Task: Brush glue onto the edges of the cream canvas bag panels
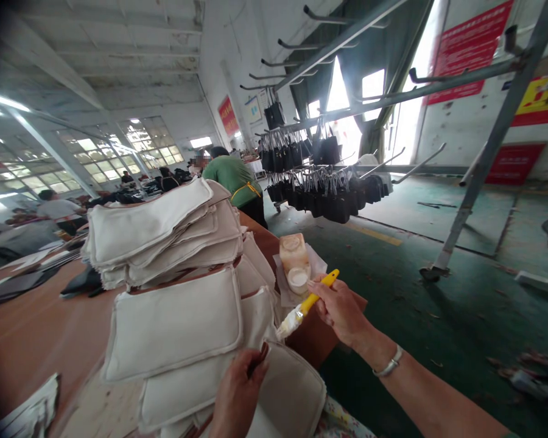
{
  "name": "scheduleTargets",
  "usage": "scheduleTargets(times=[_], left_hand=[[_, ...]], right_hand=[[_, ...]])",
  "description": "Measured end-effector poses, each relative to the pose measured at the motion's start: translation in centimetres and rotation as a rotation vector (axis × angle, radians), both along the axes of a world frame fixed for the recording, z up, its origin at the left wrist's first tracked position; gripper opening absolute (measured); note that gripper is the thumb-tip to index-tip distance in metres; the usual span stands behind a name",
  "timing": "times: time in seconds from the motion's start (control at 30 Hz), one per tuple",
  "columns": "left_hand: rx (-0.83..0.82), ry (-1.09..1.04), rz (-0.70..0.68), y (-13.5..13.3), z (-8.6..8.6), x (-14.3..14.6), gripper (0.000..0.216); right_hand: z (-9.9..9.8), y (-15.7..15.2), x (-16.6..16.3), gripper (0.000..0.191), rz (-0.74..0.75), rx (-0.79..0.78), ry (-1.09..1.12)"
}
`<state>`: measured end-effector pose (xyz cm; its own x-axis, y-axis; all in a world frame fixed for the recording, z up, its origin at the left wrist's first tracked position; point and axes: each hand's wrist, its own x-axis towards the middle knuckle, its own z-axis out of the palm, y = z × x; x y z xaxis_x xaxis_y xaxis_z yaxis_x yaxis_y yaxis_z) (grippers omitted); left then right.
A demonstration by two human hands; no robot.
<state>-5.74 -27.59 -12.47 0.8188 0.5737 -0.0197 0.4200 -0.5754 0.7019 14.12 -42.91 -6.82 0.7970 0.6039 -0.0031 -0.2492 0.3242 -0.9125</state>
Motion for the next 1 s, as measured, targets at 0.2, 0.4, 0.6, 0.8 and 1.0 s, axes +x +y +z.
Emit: scheduleTargets(times=[0.2,0.4,0.6,0.8,1.0], left_hand=[[-0.313,-0.161,-0.118,1.0,1.0,-1.6,0.038],[-0.323,-0.232,-0.194,-0.5,3.3,-2.3,0.032],[-0.336,-0.242,-0.235,-1.5,4.6,-2.3,0.032],[-0.223,-0.345,-0.160,-1.3,1.5,-2.8,0.023],[0.278,-0.544,-0.150,-2.8,0.4,-3.4,0.009]], right_hand=[[1.4,0.0,0.0,0.035,0.092,-0.054,-0.070],[2.9,2.3,-1.3,0.032,0.272,-0.059,-0.215],[3.8,3.3,-1.6,0.030,0.187,-0.109,-0.430],[5.4,1.7,-2.3,0.026,0.241,-0.153,-0.560],[6.6,1.5,-0.5,0.028,0.056,-0.159,-0.626]])
